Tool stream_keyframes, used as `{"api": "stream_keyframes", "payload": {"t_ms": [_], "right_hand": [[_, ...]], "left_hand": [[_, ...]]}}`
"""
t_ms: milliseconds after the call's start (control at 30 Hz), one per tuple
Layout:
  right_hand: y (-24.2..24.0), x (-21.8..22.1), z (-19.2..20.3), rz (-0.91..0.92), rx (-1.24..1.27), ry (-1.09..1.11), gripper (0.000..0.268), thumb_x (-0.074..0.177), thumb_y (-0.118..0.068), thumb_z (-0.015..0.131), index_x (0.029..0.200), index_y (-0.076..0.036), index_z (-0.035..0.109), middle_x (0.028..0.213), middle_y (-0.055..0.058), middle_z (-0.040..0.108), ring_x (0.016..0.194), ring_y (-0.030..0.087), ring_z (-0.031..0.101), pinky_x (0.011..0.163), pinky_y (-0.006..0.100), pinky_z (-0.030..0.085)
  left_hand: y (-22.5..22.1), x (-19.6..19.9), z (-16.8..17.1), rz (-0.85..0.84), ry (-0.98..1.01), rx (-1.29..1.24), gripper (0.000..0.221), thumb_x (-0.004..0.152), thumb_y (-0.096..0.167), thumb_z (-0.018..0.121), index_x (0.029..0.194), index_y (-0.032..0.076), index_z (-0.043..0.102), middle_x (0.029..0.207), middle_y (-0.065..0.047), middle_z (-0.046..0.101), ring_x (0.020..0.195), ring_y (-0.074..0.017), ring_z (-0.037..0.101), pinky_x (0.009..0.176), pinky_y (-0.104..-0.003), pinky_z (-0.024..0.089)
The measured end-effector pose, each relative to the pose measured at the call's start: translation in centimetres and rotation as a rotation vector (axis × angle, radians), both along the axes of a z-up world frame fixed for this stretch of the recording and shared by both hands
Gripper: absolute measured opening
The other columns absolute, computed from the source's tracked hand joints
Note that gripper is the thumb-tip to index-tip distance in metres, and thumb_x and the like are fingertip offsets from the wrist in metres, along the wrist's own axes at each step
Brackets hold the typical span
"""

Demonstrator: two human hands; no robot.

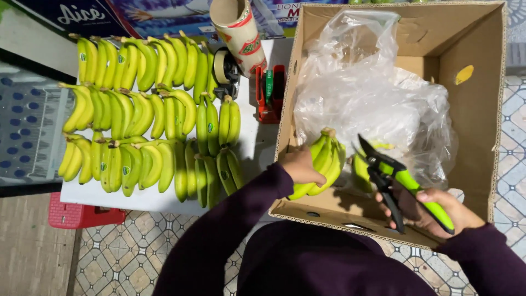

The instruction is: Using shears to cut individual bananas or small clusters from large bunches and packing them into a plastic-lined box.

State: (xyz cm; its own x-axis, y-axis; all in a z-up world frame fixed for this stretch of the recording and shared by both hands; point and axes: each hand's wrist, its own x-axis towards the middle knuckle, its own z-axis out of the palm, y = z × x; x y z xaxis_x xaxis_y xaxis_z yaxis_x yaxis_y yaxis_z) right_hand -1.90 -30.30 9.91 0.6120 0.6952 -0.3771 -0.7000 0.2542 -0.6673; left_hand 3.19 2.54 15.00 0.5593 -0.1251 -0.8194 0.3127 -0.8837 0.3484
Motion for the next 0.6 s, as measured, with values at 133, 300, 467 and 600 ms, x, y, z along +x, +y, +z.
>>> {"api": "stream_keyframes", "payload": {"t_ms": [133, 300, 467, 600], "right_hand": [[0.7, -0.1, -0.6, 0.032, 0.101, 0.171, 0.076, 0.088, -0.037, 0.073, 0.150, -0.005, 0.043, 0.128, 0.029, 0.069, 0.101, 0.038, 0.073, 0.074, 0.055, 0.063], [1.8, 1.3, 0.2, 0.053, 0.156, 0.238, 0.066, 0.089, -0.037, 0.065, 0.143, -0.004, 0.047, 0.124, 0.029, 0.068, 0.100, 0.039, 0.070, 0.070, 0.055, 0.061], [3.2, 2.3, 2.8, 0.194, 0.209, 0.256, 0.073, 0.088, -0.045, 0.070, 0.147, -0.013, 0.042, 0.117, 0.022, 0.067, 0.094, 0.033, 0.068, 0.066, 0.050, 0.061], [2.5, 1.9, 1.4, 0.193, 0.169, 0.270, 0.074, 0.086, -0.047, 0.069, 0.145, -0.008, 0.047, 0.120, 0.023, 0.068, 0.092, 0.034, 0.069, 0.066, 0.053, 0.061]], "left_hand": [[0.3, 0.7, 2.1, -0.129, -0.014, 0.043, 0.118, 0.061, 0.048, 0.073, 0.159, 0.009, 0.020, 0.156, -0.015, 0.040, 0.139, -0.0344, 0.044, 0.109, -0.042, 0.043], [0.2, 0.6, 3.2, -0.241, 0.056, 0.014, 0.120, 0.069, 0.043, 0.074, 0.162, 0.000, 0.012, 0.173, -0.013, 0.009, 0.156, -0.0318, 0.022, 0.120, -0.041, 0.035], [0.6, -0.1, 2.0, -0.244, -0.036, -0.022, 0.124, 0.064, 0.041, 0.075, 0.163, 0.005, 0.009, 0.173, -0.011, 0.010, 0.147, -0.0321, 0.039, 0.101, -0.035, 0.053], [0.7, -0.7, 0.1, -0.388, -0.152, 0.114, 0.126, 0.056, 0.059, 0.068, 0.158, 0.000, 0.026, 0.137, -0.017, 0.058, 0.130, -0.0346, 0.049, 0.111, -0.035, 0.034]]}}
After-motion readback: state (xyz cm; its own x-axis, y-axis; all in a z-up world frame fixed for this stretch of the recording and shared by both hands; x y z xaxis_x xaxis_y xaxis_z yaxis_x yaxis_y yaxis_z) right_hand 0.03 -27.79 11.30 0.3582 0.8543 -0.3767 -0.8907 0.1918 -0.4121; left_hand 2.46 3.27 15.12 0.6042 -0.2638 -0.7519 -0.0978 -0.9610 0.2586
